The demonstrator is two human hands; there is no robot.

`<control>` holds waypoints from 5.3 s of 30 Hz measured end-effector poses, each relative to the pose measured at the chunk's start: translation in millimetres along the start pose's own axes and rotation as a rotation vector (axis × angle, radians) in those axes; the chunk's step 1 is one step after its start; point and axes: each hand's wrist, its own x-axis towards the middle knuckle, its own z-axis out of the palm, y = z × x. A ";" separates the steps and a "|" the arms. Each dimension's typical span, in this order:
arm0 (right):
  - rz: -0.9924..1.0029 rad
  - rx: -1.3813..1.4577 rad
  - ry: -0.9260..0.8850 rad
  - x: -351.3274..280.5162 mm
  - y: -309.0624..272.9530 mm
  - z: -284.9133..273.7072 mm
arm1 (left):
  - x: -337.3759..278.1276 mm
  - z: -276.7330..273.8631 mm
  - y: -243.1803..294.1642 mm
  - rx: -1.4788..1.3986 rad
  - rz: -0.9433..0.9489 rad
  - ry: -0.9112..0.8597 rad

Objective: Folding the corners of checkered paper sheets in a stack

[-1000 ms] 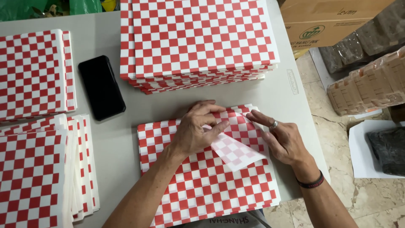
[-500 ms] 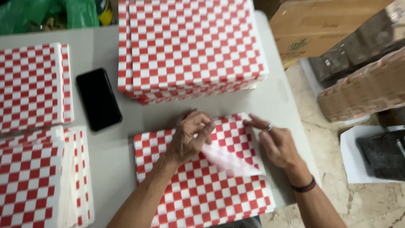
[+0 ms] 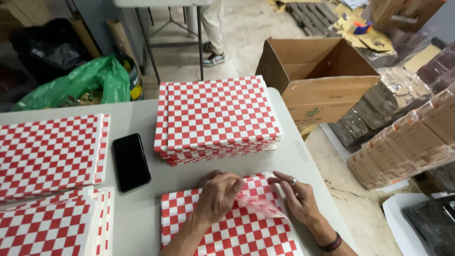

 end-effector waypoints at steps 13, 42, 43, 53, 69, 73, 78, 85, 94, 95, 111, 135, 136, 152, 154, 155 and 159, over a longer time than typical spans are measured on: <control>0.848 -0.252 -0.180 23.9 -74.2 -23.2 | -26.9 -56.2 46.7 0.726 -0.464 -0.029; 0.104 -0.573 -0.106 -28.0 -47.4 1.6 | -45.9 -48.4 77.7 0.514 -0.521 0.013; -0.275 -0.400 -0.012 -32.2 -45.7 8.3 | -33.9 -36.4 71.3 0.463 -0.352 -0.005; -0.248 -0.369 -0.387 -7.8 -56.5 1.8 | -13.6 33.4 -1.7 0.407 -0.132 0.125; -0.170 -0.375 -0.059 -1.6 -19.5 3.3 | -6.1 28.2 15.3 0.626 -0.118 -0.074; -0.180 -0.410 -0.056 5.9 -26.2 1.8 | -5.1 41.6 4.9 0.511 -0.055 -0.008; -0.197 -0.401 -0.097 14.8 -40.4 -1.6 | -4.2 43.9 -1.3 0.410 -0.022 0.056; -0.157 0.024 -0.158 18.8 -34.5 -7.5 | -2.9 32.4 -1.3 0.041 -0.068 0.219; -0.111 0.008 -0.056 9.3 6.9 -16.4 | 2.6 12.2 -0.2 -0.215 -0.044 0.075; -0.107 0.007 -0.056 8.9 5.4 -16.4 | 0.8 17.2 -6.7 -0.217 -0.046 0.073; -0.063 0.014 -0.086 9.9 1.2 -10.8 | -1.6 2.3 -10.2 -0.179 0.045 0.018; -0.073 0.036 -0.112 9.6 3.8 -18.4 | 4.1 3.9 -7.0 -0.182 -0.049 0.131; -0.056 0.071 -0.060 7.7 10.8 -19.3 | 5.7 -1.0 -0.2 -0.212 -0.060 0.173; -0.063 -0.042 -0.229 10.7 4.8 -11.6 | 3.7 0.6 -5.4 -0.175 -0.130 0.023; -0.131 -0.002 -0.235 11.2 2.8 -10.2 | 1.7 7.4 -17.6 -0.128 -0.064 0.052; -0.130 -0.002 -0.233 9.9 3.4 -12.0 | 1.3 8.8 -19.3 -0.128 -0.063 0.050; -0.089 0.033 -0.122 5.5 13.5 -20.1 | 1.0 4.9 -16.6 -0.250 -0.091 0.102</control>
